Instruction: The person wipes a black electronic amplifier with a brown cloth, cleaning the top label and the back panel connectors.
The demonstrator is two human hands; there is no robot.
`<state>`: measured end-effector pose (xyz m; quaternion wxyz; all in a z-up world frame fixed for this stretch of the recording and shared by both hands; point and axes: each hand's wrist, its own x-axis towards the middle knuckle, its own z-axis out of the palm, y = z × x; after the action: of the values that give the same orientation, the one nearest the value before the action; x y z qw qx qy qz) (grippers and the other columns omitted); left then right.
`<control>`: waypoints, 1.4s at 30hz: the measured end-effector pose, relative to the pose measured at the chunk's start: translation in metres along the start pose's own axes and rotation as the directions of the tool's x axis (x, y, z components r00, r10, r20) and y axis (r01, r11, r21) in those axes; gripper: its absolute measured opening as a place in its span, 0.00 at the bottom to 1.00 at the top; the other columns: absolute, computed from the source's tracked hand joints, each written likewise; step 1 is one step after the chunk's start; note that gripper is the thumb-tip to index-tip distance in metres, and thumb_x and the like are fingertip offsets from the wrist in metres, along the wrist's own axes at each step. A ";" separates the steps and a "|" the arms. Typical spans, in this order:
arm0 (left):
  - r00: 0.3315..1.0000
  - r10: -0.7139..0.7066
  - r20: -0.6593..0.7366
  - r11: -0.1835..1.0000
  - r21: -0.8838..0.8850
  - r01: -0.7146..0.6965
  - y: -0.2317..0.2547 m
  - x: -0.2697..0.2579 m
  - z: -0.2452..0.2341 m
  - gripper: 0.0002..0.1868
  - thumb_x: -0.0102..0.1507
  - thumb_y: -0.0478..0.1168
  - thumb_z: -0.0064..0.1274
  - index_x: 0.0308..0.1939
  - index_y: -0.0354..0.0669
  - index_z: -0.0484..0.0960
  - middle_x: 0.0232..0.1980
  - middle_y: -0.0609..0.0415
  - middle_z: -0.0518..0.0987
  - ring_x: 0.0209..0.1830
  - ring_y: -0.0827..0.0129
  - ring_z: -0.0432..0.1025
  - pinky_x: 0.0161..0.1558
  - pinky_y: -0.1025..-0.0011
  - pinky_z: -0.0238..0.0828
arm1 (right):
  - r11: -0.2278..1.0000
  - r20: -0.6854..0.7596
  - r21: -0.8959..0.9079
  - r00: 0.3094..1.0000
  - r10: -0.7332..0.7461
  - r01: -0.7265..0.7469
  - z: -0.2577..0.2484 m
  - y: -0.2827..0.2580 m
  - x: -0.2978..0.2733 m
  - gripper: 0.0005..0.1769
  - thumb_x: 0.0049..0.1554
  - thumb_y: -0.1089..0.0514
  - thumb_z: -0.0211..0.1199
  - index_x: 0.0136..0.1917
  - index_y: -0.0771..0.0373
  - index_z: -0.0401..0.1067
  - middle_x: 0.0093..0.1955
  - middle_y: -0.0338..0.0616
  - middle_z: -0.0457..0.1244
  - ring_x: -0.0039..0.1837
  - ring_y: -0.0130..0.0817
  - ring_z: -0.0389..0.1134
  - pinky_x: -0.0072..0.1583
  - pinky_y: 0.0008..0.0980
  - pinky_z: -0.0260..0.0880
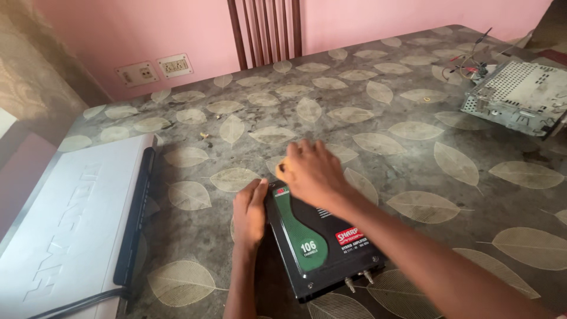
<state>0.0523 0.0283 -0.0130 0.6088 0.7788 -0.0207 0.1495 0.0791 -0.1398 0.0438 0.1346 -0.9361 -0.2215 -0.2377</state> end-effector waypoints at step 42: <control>0.978 -0.127 0.167 0.941 -0.291 0.172 -0.008 0.005 -0.008 0.28 0.71 0.56 0.36 0.26 0.40 0.78 0.20 0.57 0.72 0.18 0.74 0.66 0.23 0.73 0.62 | 0.984 0.070 0.108 0.989 0.133 -0.140 -0.008 0.017 -0.013 0.16 0.56 0.45 0.66 0.46 0.59 0.73 0.43 0.45 0.66 0.47 0.39 0.67 0.46 0.39 0.71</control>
<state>0.0569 0.0386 -0.0181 0.7277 0.6841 -0.0284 0.0406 0.0741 -0.1622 0.0416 0.1962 -0.9469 -0.1742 -0.1859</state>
